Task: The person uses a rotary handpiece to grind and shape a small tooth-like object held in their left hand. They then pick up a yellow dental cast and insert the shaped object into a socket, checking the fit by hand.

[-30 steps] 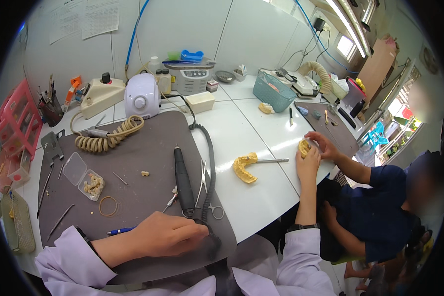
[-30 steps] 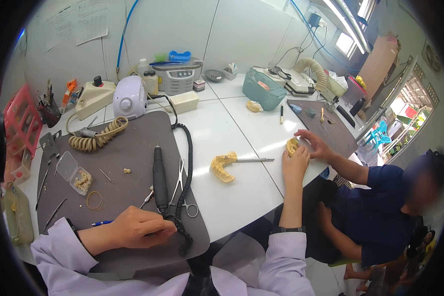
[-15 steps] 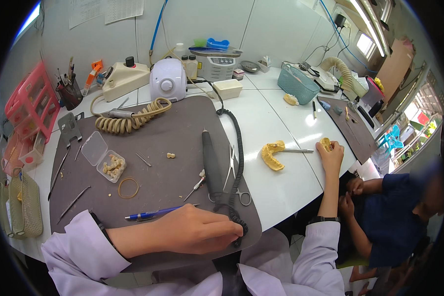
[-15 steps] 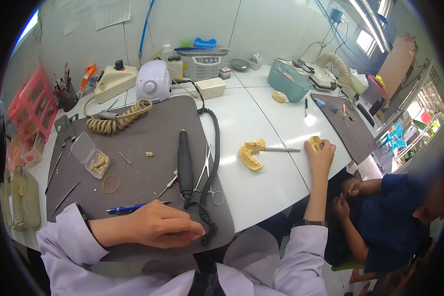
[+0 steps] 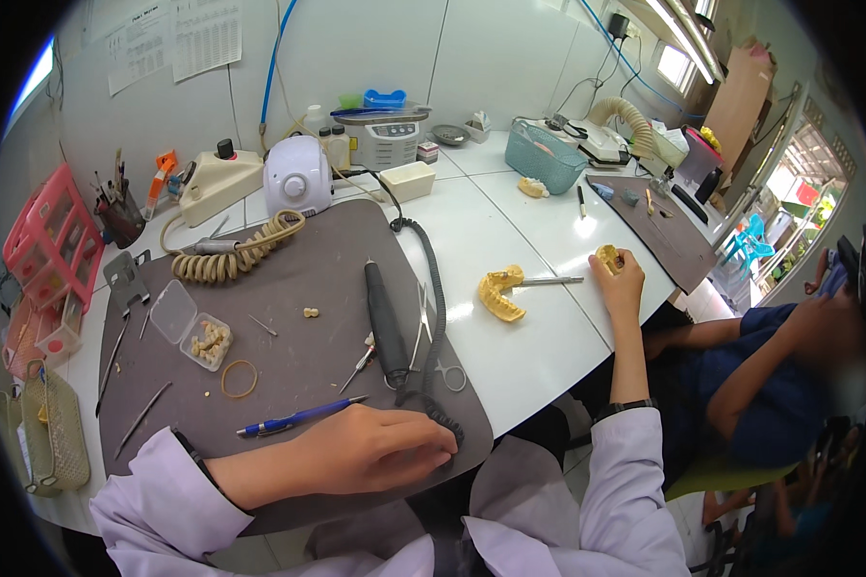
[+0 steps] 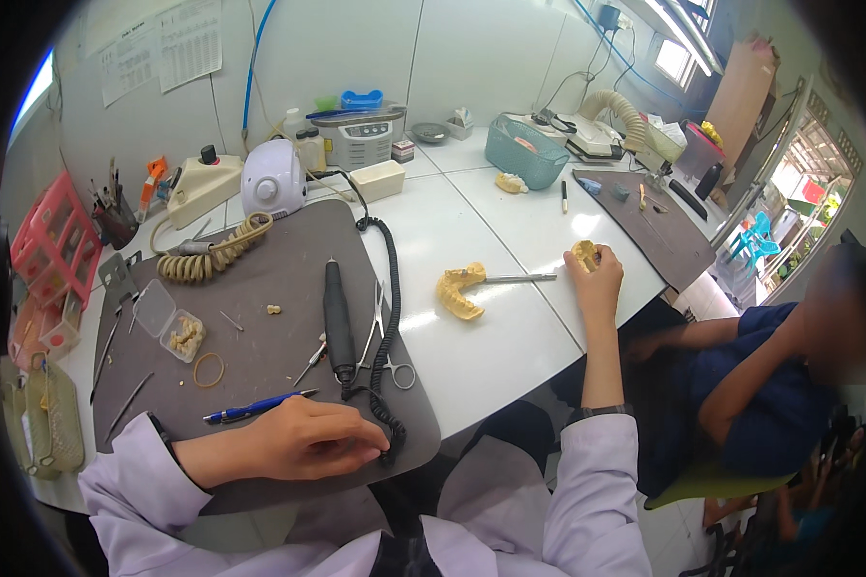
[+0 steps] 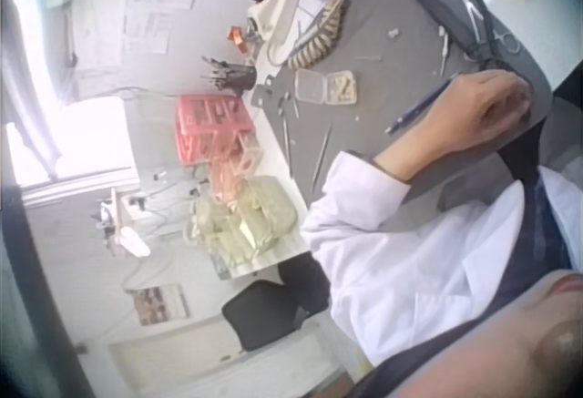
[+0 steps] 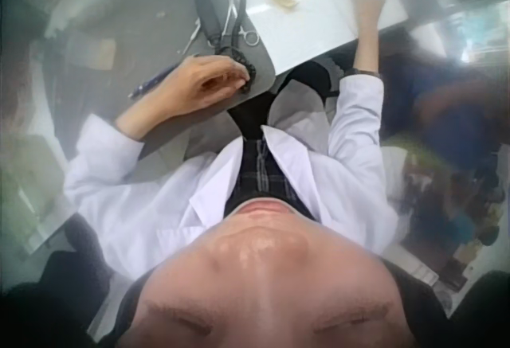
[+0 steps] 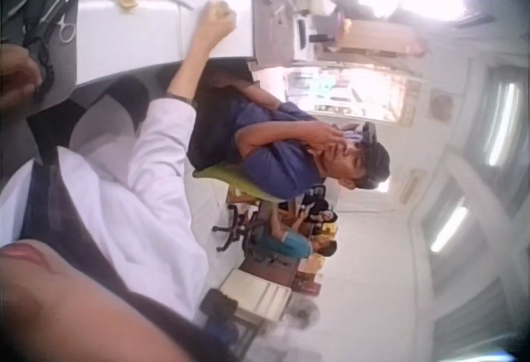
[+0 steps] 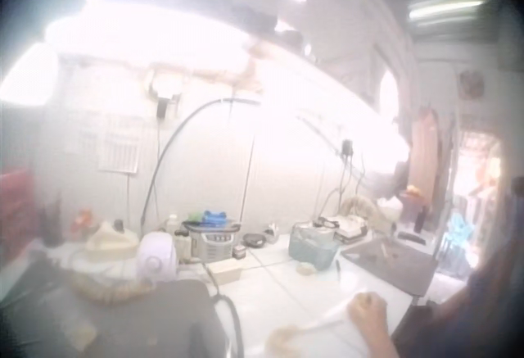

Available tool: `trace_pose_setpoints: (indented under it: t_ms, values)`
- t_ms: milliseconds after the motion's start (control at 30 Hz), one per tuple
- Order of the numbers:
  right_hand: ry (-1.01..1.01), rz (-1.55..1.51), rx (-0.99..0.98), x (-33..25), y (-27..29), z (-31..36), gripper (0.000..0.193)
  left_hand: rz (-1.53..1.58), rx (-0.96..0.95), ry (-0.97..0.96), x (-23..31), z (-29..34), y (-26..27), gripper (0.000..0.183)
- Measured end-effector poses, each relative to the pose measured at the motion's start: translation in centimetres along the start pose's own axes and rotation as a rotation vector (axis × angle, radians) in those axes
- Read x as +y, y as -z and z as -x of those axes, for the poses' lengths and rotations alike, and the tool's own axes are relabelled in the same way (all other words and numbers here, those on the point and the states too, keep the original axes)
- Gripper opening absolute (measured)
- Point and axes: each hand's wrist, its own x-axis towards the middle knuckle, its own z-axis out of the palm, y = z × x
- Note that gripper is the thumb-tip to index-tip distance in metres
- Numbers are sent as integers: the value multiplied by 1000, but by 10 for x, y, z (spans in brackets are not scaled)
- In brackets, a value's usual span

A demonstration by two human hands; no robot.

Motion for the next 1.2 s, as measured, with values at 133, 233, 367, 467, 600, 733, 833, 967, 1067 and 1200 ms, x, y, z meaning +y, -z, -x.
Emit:
trace_pose_setpoints:
  t_ms: [133,233,367,467,600,733,833,967,1067,1200]
  values:
    - [-44,-14,51,-8,8,3,49,327,-31,244,12,-4,1,21]
    - [44,-110,10,-63,21,25,47,647,-34,460,22,-5,4,28]
    - [228,-344,-178,-163,45,82,51,926,35,629,16,-6,3,38]
    - [391,-465,-390,-204,58,116,55,952,43,541,5,-3,-1,56]
    - [480,-565,-621,-225,64,147,60,1002,132,526,10,-4,3,57]
    - [494,-645,-725,-234,67,157,68,846,150,499,10,-3,-2,47]
    - [380,-841,-719,-232,66,160,68,861,121,506,9,-1,-2,47]
    - [59,-1161,-684,-210,52,177,57,952,128,602,19,-5,-1,47]
    - [-94,-1209,-706,-212,58,186,44,875,124,549,19,-6,-4,46]
    - [-35,-1102,-695,-213,60,187,40,766,120,528,19,-4,-3,44]
